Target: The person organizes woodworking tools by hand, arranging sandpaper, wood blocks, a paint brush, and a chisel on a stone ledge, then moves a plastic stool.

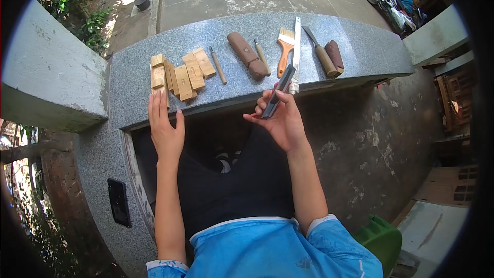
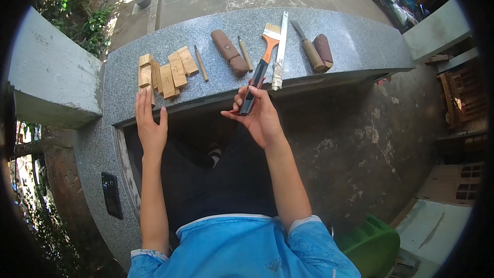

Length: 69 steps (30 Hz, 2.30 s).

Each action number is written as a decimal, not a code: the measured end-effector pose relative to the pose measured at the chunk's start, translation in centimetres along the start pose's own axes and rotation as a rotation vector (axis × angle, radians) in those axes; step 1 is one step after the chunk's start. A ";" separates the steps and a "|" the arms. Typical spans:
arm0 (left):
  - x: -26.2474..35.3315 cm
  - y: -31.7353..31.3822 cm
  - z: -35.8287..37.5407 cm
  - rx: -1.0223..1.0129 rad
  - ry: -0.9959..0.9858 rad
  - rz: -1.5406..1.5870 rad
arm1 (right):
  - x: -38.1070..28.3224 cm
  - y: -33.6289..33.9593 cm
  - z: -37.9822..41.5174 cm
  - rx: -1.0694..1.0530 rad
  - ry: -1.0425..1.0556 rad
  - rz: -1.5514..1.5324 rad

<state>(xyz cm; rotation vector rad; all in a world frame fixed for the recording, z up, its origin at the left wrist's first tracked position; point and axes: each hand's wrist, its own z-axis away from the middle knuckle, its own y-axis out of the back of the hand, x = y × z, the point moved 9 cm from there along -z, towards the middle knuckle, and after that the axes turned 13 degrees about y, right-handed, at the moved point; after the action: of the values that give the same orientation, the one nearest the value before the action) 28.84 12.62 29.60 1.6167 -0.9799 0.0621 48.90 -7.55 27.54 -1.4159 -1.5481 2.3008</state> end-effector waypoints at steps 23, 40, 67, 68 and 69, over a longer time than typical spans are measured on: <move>-0.1 -0.2 0.0 0.002 -0.003 -0.021 | 0.0 -0.1 0.2 -0.009 0.030 -0.002; 0.1 -0.1 0.0 0.006 -0.014 -0.038 | 1.4 -2.8 2.0 -0.163 -0.046 0.224; 0.5 0.1 0.1 0.018 -0.022 -0.034 | 1.6 -5.4 4.0 -0.236 0.038 0.541; 0.4 0.1 0.1 0.019 -0.023 -0.034 | 1.7 -5.2 4.0 -0.230 0.035 0.572; 0.4 0.1 0.1 0.018 -0.023 -0.036 | 1.8 -5.0 4.0 -0.225 0.032 0.603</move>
<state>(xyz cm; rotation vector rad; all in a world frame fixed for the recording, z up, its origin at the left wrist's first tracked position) 28.97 12.32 29.84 1.6544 -0.9701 0.0282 42.89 -7.06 30.49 -2.2259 -1.5722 2.4174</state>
